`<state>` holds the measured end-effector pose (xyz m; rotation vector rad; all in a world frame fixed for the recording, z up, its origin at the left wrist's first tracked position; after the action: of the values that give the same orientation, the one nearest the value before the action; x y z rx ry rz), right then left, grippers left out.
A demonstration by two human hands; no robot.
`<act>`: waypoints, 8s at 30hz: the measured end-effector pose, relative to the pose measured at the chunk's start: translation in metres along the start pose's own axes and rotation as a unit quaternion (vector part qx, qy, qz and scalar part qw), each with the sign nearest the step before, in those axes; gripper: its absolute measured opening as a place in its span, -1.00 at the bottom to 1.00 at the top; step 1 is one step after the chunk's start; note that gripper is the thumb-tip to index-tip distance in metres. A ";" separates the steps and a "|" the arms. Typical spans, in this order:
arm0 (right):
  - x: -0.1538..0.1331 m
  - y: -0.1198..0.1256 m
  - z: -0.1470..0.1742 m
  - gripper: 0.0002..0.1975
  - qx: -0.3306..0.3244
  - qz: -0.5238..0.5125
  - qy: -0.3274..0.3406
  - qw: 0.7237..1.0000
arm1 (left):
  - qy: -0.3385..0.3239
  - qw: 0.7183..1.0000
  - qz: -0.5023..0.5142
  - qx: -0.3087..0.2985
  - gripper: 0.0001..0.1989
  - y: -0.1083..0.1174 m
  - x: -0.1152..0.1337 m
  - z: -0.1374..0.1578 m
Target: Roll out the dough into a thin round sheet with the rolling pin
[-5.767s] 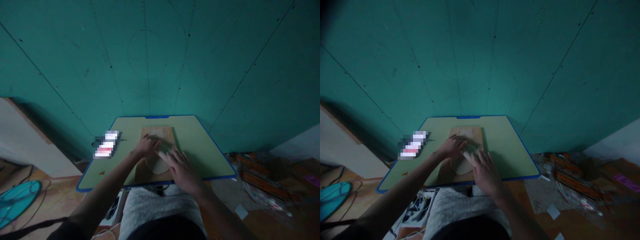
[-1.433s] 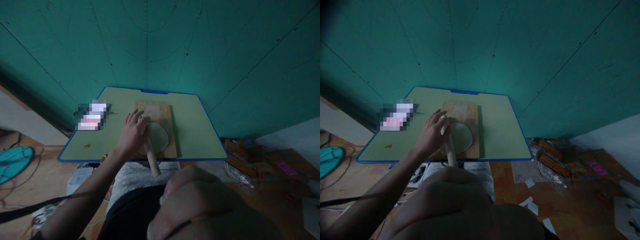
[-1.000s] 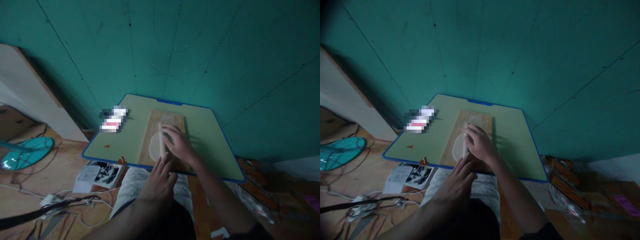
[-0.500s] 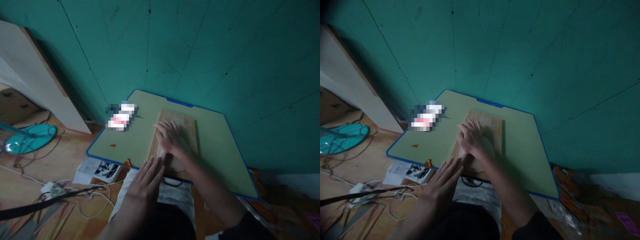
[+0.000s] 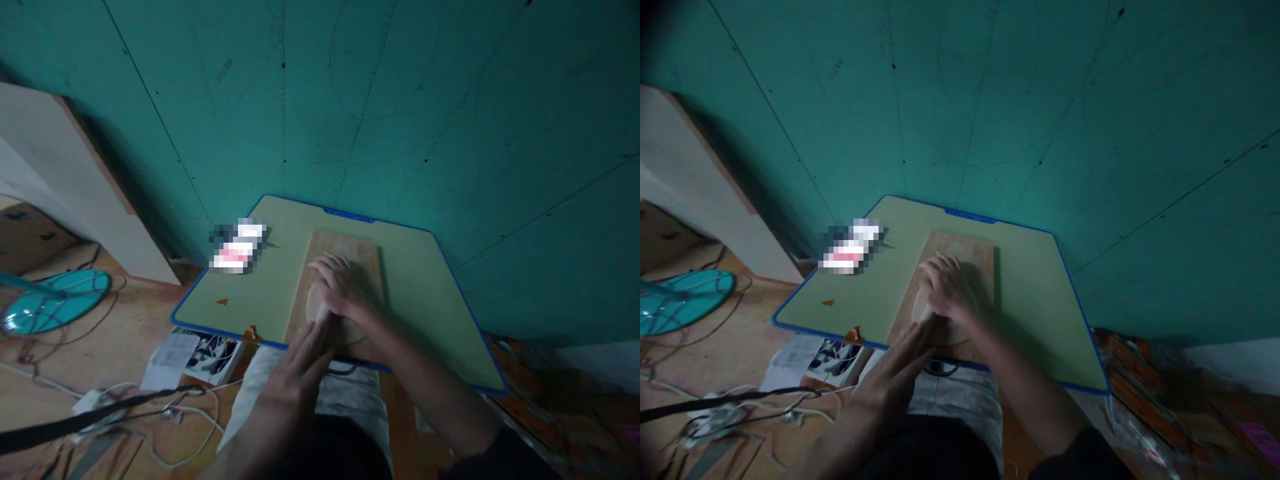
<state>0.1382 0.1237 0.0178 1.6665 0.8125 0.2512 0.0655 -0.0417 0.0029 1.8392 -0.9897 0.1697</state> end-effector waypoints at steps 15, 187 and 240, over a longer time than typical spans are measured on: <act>-0.043 -0.021 -0.039 -0.53 -0.062 -0.014 0.053 0.997 | 0.081 0.996 -0.044 0.018 -0.45 0.027 -0.026 0.020; 0.047 0.029 0.043 -0.61 -0.005 0.100 -0.173 0.980 | 0.099 0.952 -0.267 -0.116 -0.54 -0.007 -0.056 -0.120; 0.008 0.033 0.061 -0.62 0.033 0.140 -0.093 0.985 | 0.097 0.949 -0.295 -0.043 -0.47 0.003 -0.051 -0.093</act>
<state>0.1910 0.0798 0.0301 1.8366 0.4488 0.2602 0.0586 0.0615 0.0241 1.9135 -0.2787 -0.0588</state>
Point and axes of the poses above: each hand's wrist, its own z-axis away from the middle knuckle, its own y-axis out of the back of the hand, x = y × z, the point moved 9 cm from there along -z, towards the middle knuckle, and after that the axes turned 9 degrees about y, right-handed, at the moved point
